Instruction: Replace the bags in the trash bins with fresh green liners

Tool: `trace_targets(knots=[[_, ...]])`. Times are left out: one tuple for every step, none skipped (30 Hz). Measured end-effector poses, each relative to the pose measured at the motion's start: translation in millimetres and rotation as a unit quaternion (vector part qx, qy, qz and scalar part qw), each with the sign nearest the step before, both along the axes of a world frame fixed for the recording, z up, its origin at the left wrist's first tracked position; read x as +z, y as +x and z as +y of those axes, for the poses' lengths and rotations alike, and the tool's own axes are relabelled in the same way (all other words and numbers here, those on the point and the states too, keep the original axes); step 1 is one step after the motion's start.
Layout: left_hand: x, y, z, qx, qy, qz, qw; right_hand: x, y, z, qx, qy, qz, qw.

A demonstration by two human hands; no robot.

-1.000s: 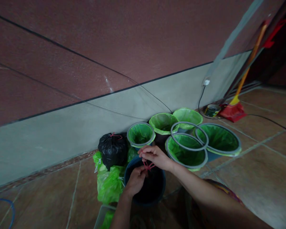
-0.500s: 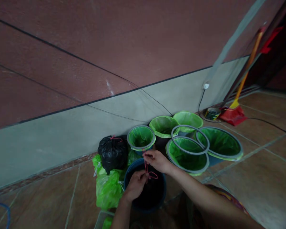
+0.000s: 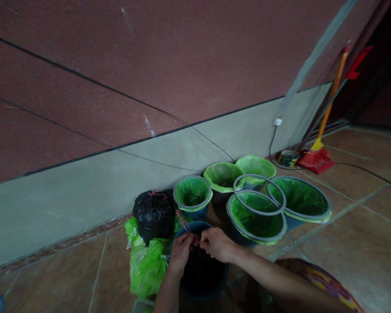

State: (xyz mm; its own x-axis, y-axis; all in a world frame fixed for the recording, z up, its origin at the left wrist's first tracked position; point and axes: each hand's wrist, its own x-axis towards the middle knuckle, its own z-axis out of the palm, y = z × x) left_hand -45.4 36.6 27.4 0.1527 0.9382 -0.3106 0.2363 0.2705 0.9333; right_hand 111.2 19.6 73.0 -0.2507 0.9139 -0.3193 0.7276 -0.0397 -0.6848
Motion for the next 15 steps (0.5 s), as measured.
trace_targets(knots=[[2.0,0.0,0.1,-0.002,0.007,0.001,1.000,0.2,-1.1,-1.0,0.010,-0.013,-0.003,1.000],[3.4,-0.4,0.4,-0.005,0.012,0.002,1.000,0.0,-2.2,-2.0,0.021,-0.017,-0.007,1.000],[4.0,-0.9,0.7,-0.010,0.014,0.003,1.000,-0.5,-3.1,-2.8,0.036,-0.011,-0.012,0.999],[4.2,-1.6,1.1,-0.015,0.016,0.003,1.000,-1.1,-3.8,-3.4,0.052,-0.001,-0.022,0.998],[4.1,-2.5,1.6,-0.020,0.017,0.003,1.000,-2.0,-4.0,-3.4,0.065,0.006,-0.038,0.997],[4.0,-3.4,2.0,-0.026,0.019,0.005,0.999,-3.0,-3.7,-2.9,0.076,0.006,-0.060,0.995],[4.2,-4.5,2.2,-0.034,0.024,0.009,0.999,-4.2,-2.7,-1.8,0.078,0.004,-0.082,0.994],[4.7,-5.6,2.3,-0.047,0.034,0.016,0.998,-5.8,-1.3,-0.1,0.073,0.002,-0.102,0.992],[5.8,-6.7,2.0,-0.065,0.049,0.027,0.996,-7.6,0.5,2.1,0.063,0.001,-0.118,0.991],[7.2,-7.6,1.3,-0.085,0.068,0.044,0.993,-9.9,2.3,4.6,0.047,0.007,-0.125,0.991],[9.0,-8.4,0.3,-0.106,0.090,0.064,0.988,-12.6,4.0,7.3,0.028,0.020,-0.120,0.992],[10.8,-8.9,-0.9,-0.128,0.116,0.087,0.981,-15.7,5.3,10.0,0.011,0.034,-0.102,0.994],[12.4,-9.1,-2.2,-0.147,0.145,0.113,0.972,-19.1,6.1,12.4,-0.002,0.049,-0.069,0.996],[13.7,-9.0,-3.6,-0.156,0.177,0.139,0.962,-22.9,6.2,14.4,-0.008,0.059,-0.024,0.998],[14.5,-8.6,-4.8,-0.154,0.208,0.162,0.952,-26.8,5.6,16.1,-0.011,0.063,0.029,0.998]])
